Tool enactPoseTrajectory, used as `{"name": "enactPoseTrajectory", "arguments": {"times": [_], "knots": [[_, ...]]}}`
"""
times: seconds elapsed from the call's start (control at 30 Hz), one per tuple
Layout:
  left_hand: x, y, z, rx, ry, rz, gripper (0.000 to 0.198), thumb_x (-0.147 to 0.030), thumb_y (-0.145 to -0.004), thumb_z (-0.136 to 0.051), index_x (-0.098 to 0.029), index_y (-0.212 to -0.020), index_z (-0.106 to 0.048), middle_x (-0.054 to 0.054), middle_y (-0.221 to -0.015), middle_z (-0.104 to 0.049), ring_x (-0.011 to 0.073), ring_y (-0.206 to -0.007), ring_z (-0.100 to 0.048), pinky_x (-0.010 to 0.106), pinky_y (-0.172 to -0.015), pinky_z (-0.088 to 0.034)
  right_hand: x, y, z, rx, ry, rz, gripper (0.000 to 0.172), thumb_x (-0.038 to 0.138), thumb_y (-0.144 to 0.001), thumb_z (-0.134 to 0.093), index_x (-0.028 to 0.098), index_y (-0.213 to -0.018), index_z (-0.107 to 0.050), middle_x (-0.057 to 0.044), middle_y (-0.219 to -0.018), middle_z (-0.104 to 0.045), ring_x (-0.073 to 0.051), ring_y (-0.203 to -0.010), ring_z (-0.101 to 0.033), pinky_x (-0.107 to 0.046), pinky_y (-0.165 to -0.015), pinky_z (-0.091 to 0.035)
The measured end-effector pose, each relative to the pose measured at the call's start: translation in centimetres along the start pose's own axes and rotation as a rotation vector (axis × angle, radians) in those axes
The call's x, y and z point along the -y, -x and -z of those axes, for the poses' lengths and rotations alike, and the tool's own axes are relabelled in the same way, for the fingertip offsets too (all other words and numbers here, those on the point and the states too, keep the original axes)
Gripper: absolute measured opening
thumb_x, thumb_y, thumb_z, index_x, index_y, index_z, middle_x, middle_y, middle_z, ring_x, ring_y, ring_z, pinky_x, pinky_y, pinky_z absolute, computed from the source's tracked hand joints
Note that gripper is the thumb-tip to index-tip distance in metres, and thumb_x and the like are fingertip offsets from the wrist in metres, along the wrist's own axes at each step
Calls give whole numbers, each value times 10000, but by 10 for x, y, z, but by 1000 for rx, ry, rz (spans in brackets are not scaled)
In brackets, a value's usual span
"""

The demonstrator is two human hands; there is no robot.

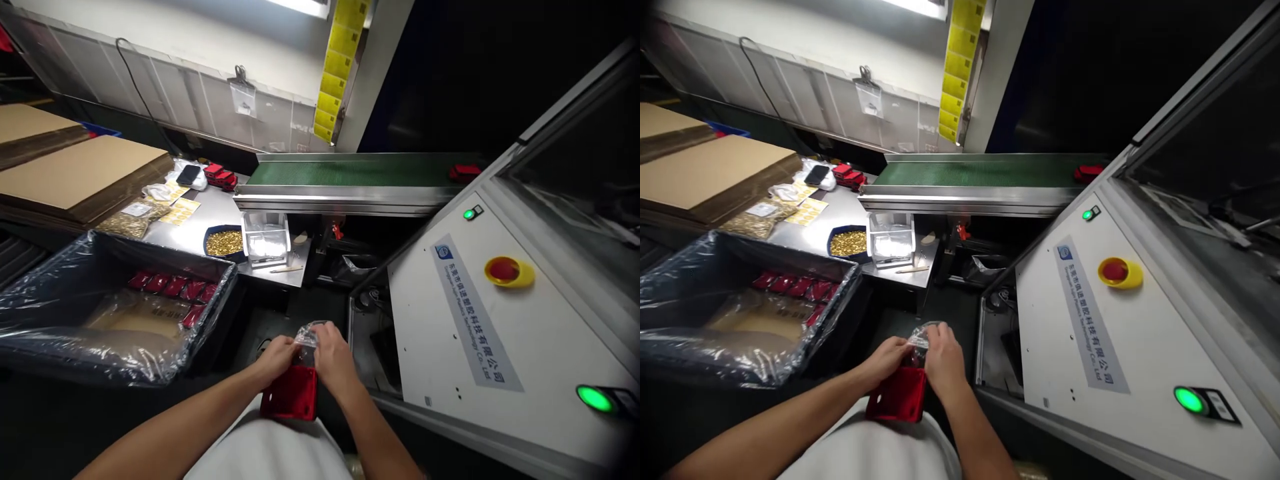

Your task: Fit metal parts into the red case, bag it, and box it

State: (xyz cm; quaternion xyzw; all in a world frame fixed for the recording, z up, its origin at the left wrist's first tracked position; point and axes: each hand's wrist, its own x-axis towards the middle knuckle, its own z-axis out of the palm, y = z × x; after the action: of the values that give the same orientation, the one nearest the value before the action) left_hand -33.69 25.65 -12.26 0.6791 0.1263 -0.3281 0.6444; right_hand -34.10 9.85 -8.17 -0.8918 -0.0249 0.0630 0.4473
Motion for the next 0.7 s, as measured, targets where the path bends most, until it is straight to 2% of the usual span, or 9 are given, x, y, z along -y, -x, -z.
{"name": "enactPoseTrajectory", "arguments": {"times": [0.1, 0.2, 0.27, 0.37, 0.43, 0.53, 0.7], "knots": [[13, 6, 6, -53, 163, 101, 408, -470, -945, -520, -133, -739, -622, 1, -628, -609, 148, -566, -567, 279, -578, -443, -28, 10, -9, -60, 22, -78, 235, 58, -743, -477, 195, -893, -596, -87, -959, -552, -232, -932, -490, -367, -863, -366], [24, 19, 13, -115, 327, 156, 302, -410, -943, -544, -133, -853, -621, 3, -690, -627, 152, -614, -598, 289, -615, -488, -46, 22, -26, -36, -68, -190, 28, 221, -781, -548, 198, -783, -533, -15, -728, -523, -177, -698, -488, -323, -708, -387], [31, 27, 16, -135, 403, 184, 241, -367, -930, -576, -132, -893, -612, 6, -715, -635, 152, -624, -606, 297, -627, -506, -47, 24, -37, 23, -183, -273, 181, 366, -801, -549, 202, -747, -496, 24, -618, -501, -142, -560, -465, -283, -578, -371], [41, 35, 19, -150, 458, 195, 249, -371, -919, -606, -122, -906, -609, 26, -757, -651, 158, -670, -627, 313, -677, -524, -36, 16, -44, 139, -375, -334, 304, 498, -843, -447, 197, -815, -477, -12, -697, -612, -120, -502, -494, -242, -453, -343], [45, 38, 22, -151, 455, 189, 331, -447, -900, -628, -116, -879, -620, 29, -742, -648, 154, -651, -617, 301, -655, -506, -27, 8, -40, 226, -454, -304, 327, 517, -865, -420, 196, -840, -474, -18, -736, -637, -104, -493, -493, -224, -431, -340], [48, 42, 30, -148, 426, 170, 415, -526, -851, -665, -111, -849, -645, 31, -720, -650, 152, -623, -600, 288, -619, -471, -17, 5, -26, 335, -448, -197, 298, 484, -887, -467, 198, -813, -502, 26, -658, -589, -87, -478, -474, -216, -468, -363], [51, 54, 40, -166, 414, 110, 430, -518, -769, -744, -114, -891, -665, 57, -815, -688, 192, -732, -637, 332, -725, -489, -9, 29, -9, 442, -293, -48, 203, 377, -931, -460, 218, -826, -530, 49, -594, -560, -111, -488, -505, -239, -536, -369]]}}
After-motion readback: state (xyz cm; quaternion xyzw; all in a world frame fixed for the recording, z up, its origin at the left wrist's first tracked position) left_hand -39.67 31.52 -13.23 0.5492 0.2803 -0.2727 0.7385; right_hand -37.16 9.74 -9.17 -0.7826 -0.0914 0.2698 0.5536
